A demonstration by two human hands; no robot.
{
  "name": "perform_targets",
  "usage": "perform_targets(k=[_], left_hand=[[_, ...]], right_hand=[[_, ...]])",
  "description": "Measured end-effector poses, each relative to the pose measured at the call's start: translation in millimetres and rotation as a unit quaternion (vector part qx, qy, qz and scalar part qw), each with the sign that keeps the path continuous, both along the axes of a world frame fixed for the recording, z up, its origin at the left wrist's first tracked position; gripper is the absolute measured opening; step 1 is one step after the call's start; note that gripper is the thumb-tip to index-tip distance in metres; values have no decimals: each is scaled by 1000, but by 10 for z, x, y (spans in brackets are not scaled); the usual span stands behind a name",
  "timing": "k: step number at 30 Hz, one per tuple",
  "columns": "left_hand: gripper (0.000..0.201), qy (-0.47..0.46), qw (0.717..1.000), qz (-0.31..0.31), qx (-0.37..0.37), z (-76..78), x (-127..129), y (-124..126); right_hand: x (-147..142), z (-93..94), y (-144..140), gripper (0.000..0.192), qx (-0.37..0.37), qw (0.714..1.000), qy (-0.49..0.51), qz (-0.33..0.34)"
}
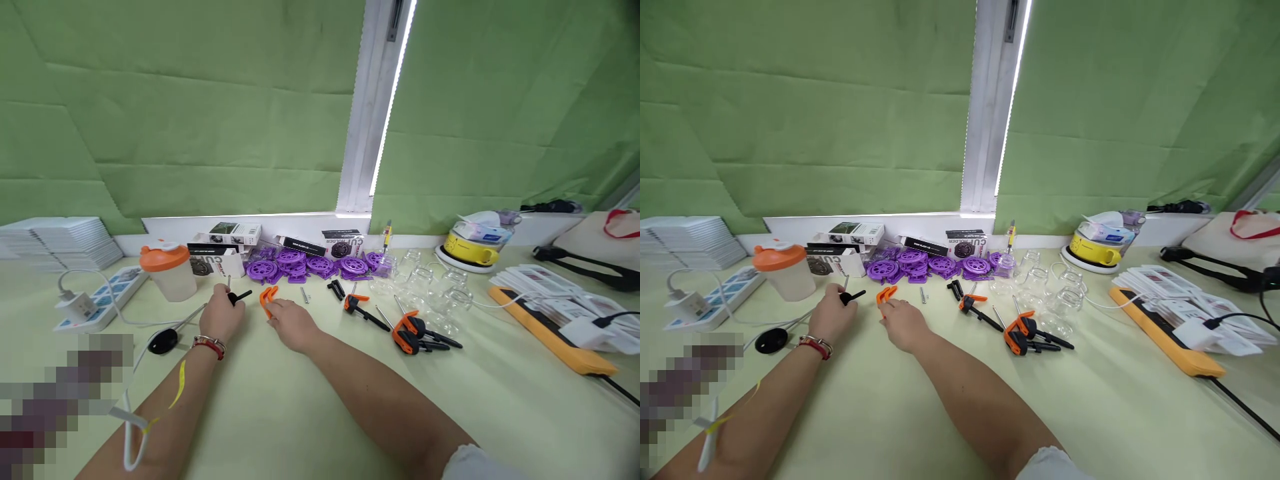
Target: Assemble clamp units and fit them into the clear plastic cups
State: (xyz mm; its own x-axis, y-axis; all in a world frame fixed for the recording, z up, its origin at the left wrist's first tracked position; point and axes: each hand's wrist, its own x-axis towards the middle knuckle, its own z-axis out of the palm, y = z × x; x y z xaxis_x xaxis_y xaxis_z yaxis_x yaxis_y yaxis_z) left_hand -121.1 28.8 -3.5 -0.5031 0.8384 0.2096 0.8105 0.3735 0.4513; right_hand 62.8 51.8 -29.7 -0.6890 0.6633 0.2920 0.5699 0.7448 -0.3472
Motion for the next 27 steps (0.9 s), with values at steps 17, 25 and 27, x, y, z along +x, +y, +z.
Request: perform_targets(k=[17,25,27], left_hand=[[25,-219,906,-289,216,-38,397,-138],[52,-121,894,-406,149,-44,498,-227],[50,-92,882,-438,144,-18,559,-277]], right_hand=[[168,75,187,22,-266,872,350,-216],[948,415,105,21,-436,708,543,-110],[1079,396,24,21,-514,626,585,-53]])
